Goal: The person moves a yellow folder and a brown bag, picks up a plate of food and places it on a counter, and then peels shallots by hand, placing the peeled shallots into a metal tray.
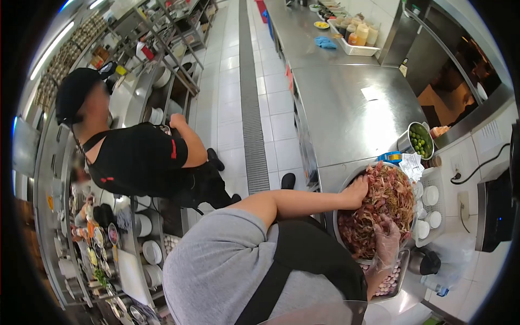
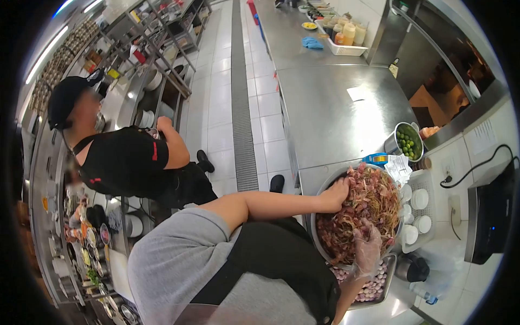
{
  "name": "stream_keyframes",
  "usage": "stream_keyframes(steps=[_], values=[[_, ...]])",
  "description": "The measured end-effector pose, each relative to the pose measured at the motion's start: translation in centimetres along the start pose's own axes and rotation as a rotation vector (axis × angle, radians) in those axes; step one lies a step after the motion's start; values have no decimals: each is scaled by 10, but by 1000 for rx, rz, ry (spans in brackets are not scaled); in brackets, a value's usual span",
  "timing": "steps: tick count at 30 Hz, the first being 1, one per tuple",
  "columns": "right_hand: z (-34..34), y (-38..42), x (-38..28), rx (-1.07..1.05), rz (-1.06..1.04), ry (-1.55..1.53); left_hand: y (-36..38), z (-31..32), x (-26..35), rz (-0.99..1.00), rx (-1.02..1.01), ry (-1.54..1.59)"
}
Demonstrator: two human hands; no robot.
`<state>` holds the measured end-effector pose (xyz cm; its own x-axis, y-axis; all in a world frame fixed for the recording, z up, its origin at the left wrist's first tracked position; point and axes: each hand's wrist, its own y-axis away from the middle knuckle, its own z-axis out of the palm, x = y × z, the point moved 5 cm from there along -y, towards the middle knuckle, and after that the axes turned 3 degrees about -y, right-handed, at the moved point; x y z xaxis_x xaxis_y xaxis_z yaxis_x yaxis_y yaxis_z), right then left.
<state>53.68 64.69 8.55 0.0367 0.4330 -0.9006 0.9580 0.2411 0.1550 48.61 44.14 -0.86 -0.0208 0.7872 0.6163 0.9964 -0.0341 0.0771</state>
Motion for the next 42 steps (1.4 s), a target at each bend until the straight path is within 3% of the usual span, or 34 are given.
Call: stream_keyframes(steps=[4,8,10,12,16,20,25,27,34,36,38,40,42], values=[[-3,6,-11,66,-95,167,11,-21,17,12,-140,24],[-6,9,-16,67,22,110,17,-20,22,122,-44,-147],[-6,6,-10,91,-29,115,11,-23,19,130,-56,-149],[-7,7,-5,82,-11,87,6,-14,13,117,-224,-32],[-9,14,-36,117,-57,285,-6,-8,5,123,-320,-2],[-4,6,-10,76,-36,153,-4,-10,8,117,-335,31],[-2,11,-26,51,-11,141,5,-28,19,186,-253,25],[2,8,-17,20,157,-85,-3,-11,9,160,-283,61],[32,9,-62,-40,-104,177,-2,-16,9,262,-271,75],[40,11,-71,-64,-137,293,-3,-19,8,320,-103,165],[41,8,-64,-30,-142,287,2,-21,8,352,-97,180],[38,5,-60,36,26,268,12,-33,13,381,-93,196],[32,-2,-50,25,53,315,20,-38,18,386,-170,109]])
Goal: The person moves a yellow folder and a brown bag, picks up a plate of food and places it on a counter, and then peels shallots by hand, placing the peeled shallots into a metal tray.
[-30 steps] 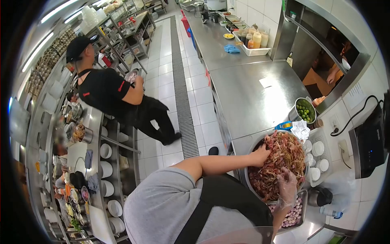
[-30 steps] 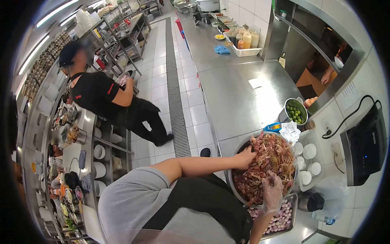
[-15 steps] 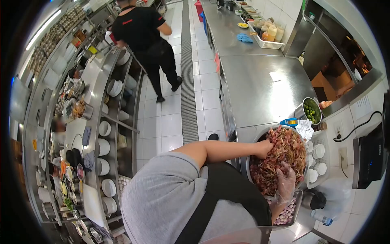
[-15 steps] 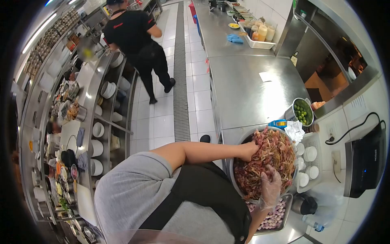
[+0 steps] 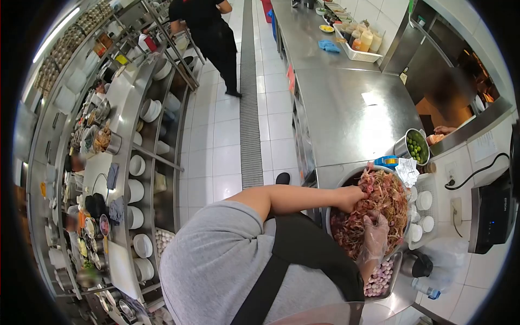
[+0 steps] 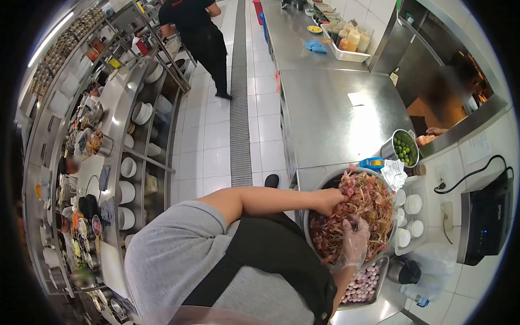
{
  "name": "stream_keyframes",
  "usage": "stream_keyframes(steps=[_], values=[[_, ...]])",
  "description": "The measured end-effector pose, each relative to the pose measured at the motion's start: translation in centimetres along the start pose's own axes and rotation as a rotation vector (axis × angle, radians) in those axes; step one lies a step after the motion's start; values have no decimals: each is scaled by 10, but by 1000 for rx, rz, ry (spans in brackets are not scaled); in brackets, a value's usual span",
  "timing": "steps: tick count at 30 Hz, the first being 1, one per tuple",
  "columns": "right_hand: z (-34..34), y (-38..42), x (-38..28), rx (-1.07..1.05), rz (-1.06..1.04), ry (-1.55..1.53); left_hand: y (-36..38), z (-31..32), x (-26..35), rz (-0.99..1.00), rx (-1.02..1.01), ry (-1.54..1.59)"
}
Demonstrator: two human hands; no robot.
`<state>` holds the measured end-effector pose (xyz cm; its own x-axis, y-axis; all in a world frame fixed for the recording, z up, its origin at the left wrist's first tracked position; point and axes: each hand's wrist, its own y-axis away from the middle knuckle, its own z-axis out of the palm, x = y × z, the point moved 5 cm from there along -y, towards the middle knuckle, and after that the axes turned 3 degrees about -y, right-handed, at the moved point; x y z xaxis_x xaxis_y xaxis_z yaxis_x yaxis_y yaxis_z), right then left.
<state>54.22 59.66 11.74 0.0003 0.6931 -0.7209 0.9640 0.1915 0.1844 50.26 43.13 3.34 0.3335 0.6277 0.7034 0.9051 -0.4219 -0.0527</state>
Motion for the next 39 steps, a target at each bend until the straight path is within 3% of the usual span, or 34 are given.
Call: stream_keyframes(steps=[4,5,10,13,16,20,22,24,26,28,29,31,35,37,39], values=[[-2,3,2,8,23,263,8,-1,11,99,14,-68],[1,2,14,127,-64,317,9,-1,11,109,-5,-85],[2,-9,46,283,-48,328,18,-9,30,192,-30,-77],[4,-5,37,360,-121,261,13,0,24,78,-157,-208],[0,5,26,237,-145,343,18,13,18,-106,-172,-394],[-28,17,6,4,12,85,38,6,48,-25,-213,-447],[-39,19,9,-81,79,-63,49,-4,71,125,-16,-780],[-55,23,12,-89,51,-291,50,-4,72,123,35,-738],[-79,27,1,7,-29,-188,46,-24,88,64,-7,-353],[-104,28,10,212,77,-181,42,-33,96,90,40,-332],[-112,29,12,218,82,-181,41,-37,98,109,96,-310],[-137,33,24,424,198,34,37,-35,93,99,25,-313],[-136,22,83,408,234,11,28,-31,76,123,-2,-229],[-113,7,103,257,162,-462,12,-45,76,146,55,-225],[-82,-3,116,175,364,-701,-13,-65,80,138,121,-212]])
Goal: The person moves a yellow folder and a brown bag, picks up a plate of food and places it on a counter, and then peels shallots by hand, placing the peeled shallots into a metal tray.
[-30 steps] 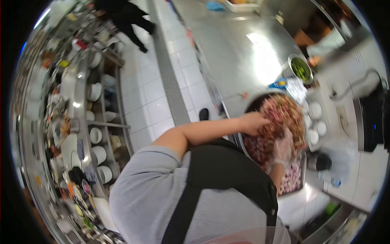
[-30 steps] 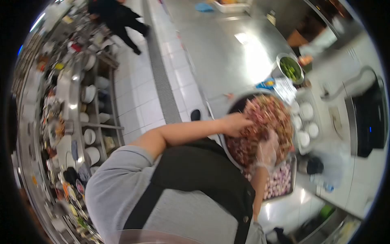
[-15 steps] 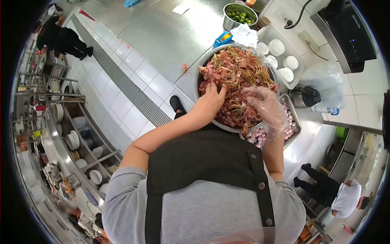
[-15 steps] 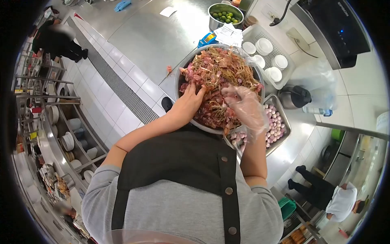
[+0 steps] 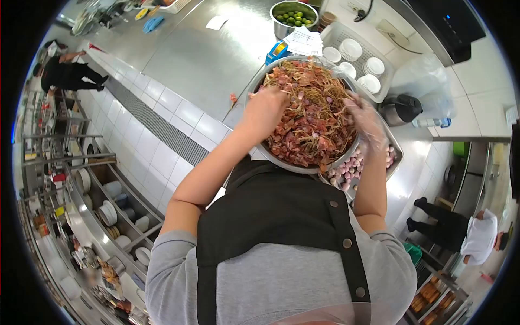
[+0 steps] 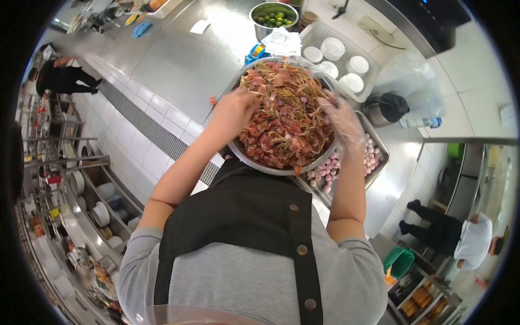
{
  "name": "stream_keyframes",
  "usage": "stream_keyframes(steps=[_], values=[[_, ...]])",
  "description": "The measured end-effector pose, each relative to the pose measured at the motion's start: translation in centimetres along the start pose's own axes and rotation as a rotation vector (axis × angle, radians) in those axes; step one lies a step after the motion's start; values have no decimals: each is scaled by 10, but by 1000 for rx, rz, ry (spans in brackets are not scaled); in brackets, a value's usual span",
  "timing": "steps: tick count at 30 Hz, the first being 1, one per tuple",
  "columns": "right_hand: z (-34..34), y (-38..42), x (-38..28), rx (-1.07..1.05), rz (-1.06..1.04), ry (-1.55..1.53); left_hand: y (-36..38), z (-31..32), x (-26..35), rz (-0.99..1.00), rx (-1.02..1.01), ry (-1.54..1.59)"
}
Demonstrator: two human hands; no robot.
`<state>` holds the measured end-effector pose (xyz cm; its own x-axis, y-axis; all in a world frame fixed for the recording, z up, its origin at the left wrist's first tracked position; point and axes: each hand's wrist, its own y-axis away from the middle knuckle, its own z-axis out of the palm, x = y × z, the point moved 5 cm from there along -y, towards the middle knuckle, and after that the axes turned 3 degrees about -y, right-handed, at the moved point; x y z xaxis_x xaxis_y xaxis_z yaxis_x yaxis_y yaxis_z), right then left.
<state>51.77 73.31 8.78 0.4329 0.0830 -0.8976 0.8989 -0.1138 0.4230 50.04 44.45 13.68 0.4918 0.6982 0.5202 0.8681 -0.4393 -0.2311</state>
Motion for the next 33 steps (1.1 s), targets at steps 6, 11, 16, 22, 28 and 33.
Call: stream_keyframes(steps=[6,11,16,22,28,33], values=[[66,45,-36,80,-312,726,-55,25,-42,-161,-96,56],[106,87,-31,58,-687,989,-53,59,-68,-186,-238,226],[140,77,-18,-86,-610,1136,-56,83,-90,-195,-245,268],[159,80,-29,-57,-752,1101,-57,73,-85,-146,-183,327],[122,63,7,1,-598,958,-38,-7,-107,-393,-90,809],[90,75,-12,-118,-448,550,-1,0,-194,-288,-109,54]])
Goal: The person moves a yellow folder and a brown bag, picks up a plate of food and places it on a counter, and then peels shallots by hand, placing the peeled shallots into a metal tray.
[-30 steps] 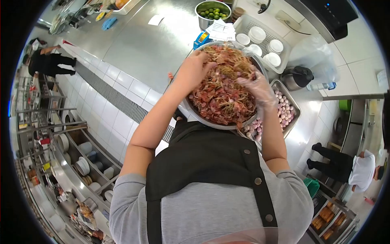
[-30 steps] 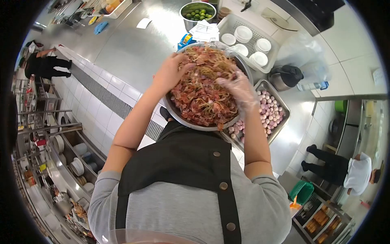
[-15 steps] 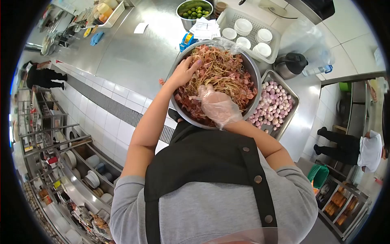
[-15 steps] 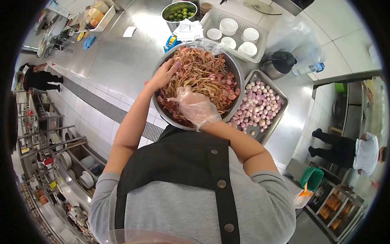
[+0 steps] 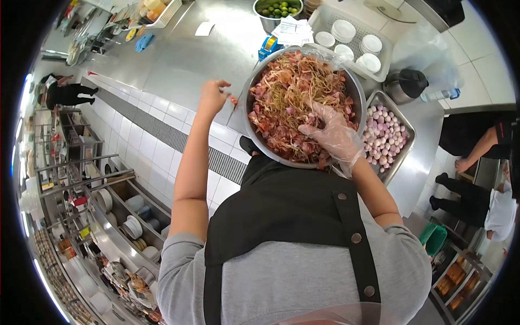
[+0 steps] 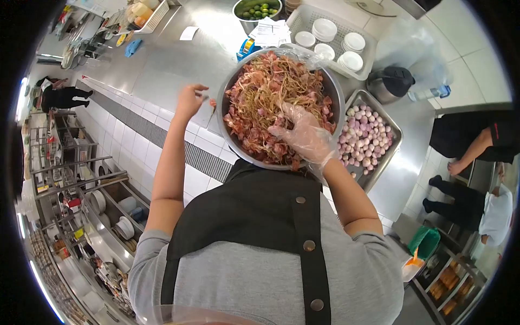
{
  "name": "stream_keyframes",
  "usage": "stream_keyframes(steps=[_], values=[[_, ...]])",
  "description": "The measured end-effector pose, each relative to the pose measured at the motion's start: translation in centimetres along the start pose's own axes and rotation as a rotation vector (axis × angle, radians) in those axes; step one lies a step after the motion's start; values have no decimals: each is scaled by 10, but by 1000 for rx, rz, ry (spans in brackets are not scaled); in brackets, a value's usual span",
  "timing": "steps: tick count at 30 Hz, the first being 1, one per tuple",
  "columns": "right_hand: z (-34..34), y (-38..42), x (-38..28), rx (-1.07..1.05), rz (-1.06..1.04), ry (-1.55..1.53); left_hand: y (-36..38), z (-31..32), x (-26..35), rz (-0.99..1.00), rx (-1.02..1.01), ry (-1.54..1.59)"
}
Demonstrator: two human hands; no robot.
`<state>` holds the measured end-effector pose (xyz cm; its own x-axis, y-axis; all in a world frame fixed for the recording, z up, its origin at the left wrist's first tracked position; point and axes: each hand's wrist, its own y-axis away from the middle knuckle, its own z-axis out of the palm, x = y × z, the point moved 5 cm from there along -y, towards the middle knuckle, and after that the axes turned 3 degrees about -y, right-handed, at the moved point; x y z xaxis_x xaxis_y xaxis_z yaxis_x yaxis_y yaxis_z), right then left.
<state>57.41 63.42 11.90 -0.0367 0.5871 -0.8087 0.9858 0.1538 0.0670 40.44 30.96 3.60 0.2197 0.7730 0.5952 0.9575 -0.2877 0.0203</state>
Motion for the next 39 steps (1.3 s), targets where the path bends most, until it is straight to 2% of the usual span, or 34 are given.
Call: stream_keyframes(steps=[1,2,4,5,7,8,9,11,12,14,15,16,17,18,19,20,21,24,25,26,27,29,30,31,33,34,35,37,39], values=[[-7,3,-13,-29,4,-12,7,15,-11,94,36,-370],[-11,5,-18,-18,18,-12,13,36,-27,107,25,-366],[-11,11,-24,-74,40,-119,23,58,-31,279,240,-386],[-10,16,-25,-95,72,-19,25,63,-31,308,229,-380],[-10,28,-27,-49,69,26,31,62,-38,-40,167,-150],[-10,34,-29,-35,47,76,31,55,-32,-30,203,-139],[-10,38,-29,-8,66,75,25,46,-32,2,274,-1],[-2,45,-30,-32,94,46,14,7,29,38,451,193],[5,45,-27,-12,109,39,7,-7,73,57,433,193],[28,43,-20,-49,145,53,-1,-27,162,223,462,321],[37,38,-22,-108,116,136,-7,-20,193,300,277,254],[43,37,-24,-89,130,128,-11,-11,218,377,94,185],[48,37,-30,-58,63,286,-15,1,233,403,-107,-1],[53,39,-34,-28,-3,443,-18,9,232,422,-121,-9],[54,40,-38,98,-109,522,-20,23,227,481,-191,-182],[55,44,-34,122,-97,514,-24,33,223,541,-256,-359],[50,45,-38,67,-81,463,-22,35,222,547,-411,-417],[55,46,-29,-1,7,376,-19,25,258,610,-370,-546],[64,39,-16,20,155,153,-16,23,287,617,-296,-601],[72,39,-5,40,296,-72,-17,36,308,702,-301,-619],[53,48,-24,50,161,-15,-24,53,328,789,-304,-637],[67,44,-15,55,109,71,-28,108,358,949,-387,-537],[71,40,-14,47,48,163,-39,147,358,955,-518,-599],[67,39,-18,-9,87,146,-48,183,348,957,-649,-662],[75,38,-14,5,40,218,-59,222,325,1001,-632,-741],[83,36,-11,7,-12,293,-58,230,324,1031,-610,-816],[93,31,-2,-37,36,289,-57,236,321,1045,-617,-819],[95,32,-3,2,63,314,-52,240,311,973,-685,-905],[100,34,-3,28,83,342,-55,245,303,1002,-768,-926]])
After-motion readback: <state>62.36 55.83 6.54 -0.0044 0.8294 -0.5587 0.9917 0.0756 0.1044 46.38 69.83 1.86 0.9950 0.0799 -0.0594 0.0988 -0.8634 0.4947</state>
